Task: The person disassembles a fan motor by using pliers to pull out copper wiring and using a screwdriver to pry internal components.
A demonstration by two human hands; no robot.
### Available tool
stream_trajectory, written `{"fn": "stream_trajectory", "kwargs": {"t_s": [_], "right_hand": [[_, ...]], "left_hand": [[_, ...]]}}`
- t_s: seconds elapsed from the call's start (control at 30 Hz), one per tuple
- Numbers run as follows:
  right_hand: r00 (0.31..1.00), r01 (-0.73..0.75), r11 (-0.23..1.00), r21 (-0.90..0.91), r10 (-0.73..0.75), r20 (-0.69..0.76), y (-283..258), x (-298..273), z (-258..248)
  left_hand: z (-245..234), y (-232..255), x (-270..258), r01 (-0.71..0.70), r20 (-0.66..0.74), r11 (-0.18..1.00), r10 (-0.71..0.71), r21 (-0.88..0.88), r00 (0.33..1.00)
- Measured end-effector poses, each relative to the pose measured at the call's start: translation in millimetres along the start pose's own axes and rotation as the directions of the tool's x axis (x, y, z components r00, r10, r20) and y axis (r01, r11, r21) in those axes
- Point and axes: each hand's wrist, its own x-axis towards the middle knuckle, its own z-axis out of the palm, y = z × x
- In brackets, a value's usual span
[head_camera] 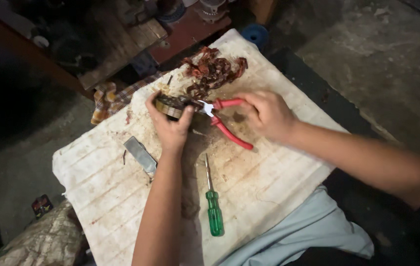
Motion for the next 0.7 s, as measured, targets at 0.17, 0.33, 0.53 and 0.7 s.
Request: {"fn": "stream_trajectory", "kwargs": {"t_s": [0.17, 0.33, 0.53, 0.7], "right_hand": [[0.98, -0.002, 0.928, -0.374, 0.077, 0.185, -41, -13, -10], [0.895, 0.064, 0.772, -0.632, 0.236, 0.379, -53, 0, -5], [0.843, 0.248, 0.695, -0.675, 0.189, 0.504, -41, 19, -4], [0.938, 0.307, 0.718, -0.625, -0.117, 0.327, -22, 8, -1]], "left_hand": [[-1, 1, -1, 0.012, 0.004, 0.999, -0.012, -0.038, 1.0], [2, -3, -1, -0.008, 0.003, 0.999, 0.008, -0.041, 1.0], [1, 1, 1, -0.091, -0.014, 0.995, 0.092, 0.037, 0.996], [0, 3, -1, -0.002, 0.009, 0.999, 0.002, -0.051, 1.0]]}}
